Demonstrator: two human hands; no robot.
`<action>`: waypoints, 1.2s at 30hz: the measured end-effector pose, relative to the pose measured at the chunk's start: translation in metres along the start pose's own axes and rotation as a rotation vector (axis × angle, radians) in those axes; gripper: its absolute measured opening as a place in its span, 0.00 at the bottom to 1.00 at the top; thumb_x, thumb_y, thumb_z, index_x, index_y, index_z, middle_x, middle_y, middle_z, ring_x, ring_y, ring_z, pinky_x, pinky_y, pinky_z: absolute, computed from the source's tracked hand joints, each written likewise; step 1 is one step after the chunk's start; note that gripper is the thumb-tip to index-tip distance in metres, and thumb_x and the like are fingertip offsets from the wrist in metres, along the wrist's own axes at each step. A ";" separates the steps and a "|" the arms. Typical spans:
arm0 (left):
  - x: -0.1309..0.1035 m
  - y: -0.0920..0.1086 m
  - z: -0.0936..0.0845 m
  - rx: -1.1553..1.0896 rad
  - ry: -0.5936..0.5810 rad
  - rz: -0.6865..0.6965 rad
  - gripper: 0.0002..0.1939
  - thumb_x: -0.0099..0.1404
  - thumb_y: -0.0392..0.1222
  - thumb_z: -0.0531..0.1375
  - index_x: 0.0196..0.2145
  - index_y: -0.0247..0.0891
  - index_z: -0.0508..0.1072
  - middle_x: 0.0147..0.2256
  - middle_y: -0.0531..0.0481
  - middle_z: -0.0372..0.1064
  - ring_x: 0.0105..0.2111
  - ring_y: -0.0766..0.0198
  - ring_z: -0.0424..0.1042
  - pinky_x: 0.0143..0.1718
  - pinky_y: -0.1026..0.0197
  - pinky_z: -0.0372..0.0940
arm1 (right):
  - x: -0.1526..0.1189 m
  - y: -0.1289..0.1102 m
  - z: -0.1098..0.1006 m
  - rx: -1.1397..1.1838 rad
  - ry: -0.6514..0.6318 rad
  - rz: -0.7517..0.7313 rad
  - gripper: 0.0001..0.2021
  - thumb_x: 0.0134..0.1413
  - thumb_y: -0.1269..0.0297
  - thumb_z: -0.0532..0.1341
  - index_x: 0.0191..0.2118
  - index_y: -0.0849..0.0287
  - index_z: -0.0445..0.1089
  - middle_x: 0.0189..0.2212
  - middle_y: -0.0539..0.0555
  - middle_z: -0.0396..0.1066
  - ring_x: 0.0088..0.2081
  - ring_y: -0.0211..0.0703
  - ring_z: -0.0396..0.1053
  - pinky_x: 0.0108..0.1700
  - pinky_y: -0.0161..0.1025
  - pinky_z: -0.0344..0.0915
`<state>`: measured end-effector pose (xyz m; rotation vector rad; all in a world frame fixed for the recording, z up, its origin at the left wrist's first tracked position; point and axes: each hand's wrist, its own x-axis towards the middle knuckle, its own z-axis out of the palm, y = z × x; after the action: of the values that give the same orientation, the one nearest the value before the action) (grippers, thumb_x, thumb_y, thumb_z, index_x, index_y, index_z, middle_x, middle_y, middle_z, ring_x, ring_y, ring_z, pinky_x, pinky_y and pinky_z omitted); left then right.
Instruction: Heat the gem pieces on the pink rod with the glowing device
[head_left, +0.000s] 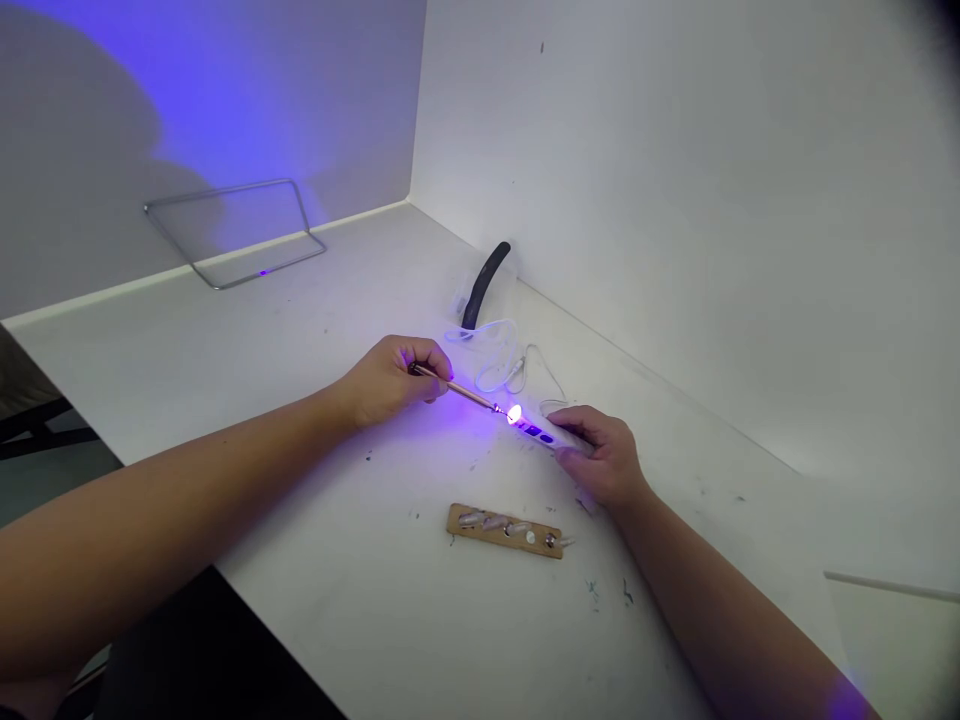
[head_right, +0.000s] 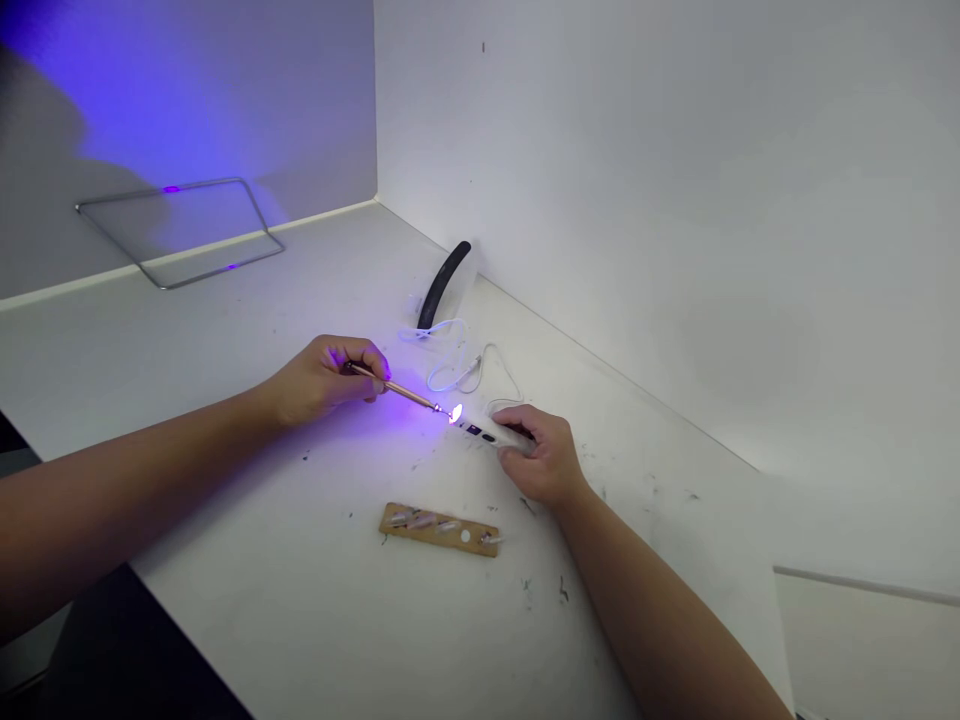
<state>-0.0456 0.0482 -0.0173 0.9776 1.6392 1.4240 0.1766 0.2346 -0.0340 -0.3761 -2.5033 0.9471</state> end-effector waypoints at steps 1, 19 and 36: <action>0.000 0.000 0.000 0.000 0.002 -0.008 0.02 0.49 0.33 0.59 0.24 0.33 0.70 0.18 0.55 0.64 0.21 0.71 0.61 0.24 0.66 0.56 | 0.000 0.001 0.000 0.001 -0.003 0.000 0.13 0.37 0.72 0.59 0.35 0.58 0.71 0.30 0.53 0.75 0.31 0.45 0.73 0.33 0.40 0.70; 0.000 -0.004 0.001 -0.092 0.003 -0.037 0.03 0.48 0.32 0.59 0.25 0.33 0.70 0.20 0.55 0.63 0.20 0.73 0.60 0.21 0.68 0.54 | 0.000 0.002 -0.001 -0.045 -0.003 -0.038 0.15 0.36 0.73 0.58 0.35 0.58 0.71 0.31 0.53 0.76 0.32 0.46 0.74 0.33 0.39 0.71; 0.002 -0.007 0.000 -0.067 -0.005 0.020 0.03 0.48 0.33 0.60 0.25 0.33 0.71 0.22 0.53 0.65 0.23 0.71 0.62 0.25 0.67 0.56 | 0.000 0.005 0.000 -0.031 -0.008 -0.047 0.14 0.37 0.74 0.59 0.36 0.58 0.71 0.31 0.53 0.75 0.32 0.45 0.73 0.33 0.38 0.70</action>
<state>-0.0475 0.0493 -0.0242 0.9607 1.5721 1.4797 0.1773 0.2379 -0.0372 -0.3229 -2.5247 0.8947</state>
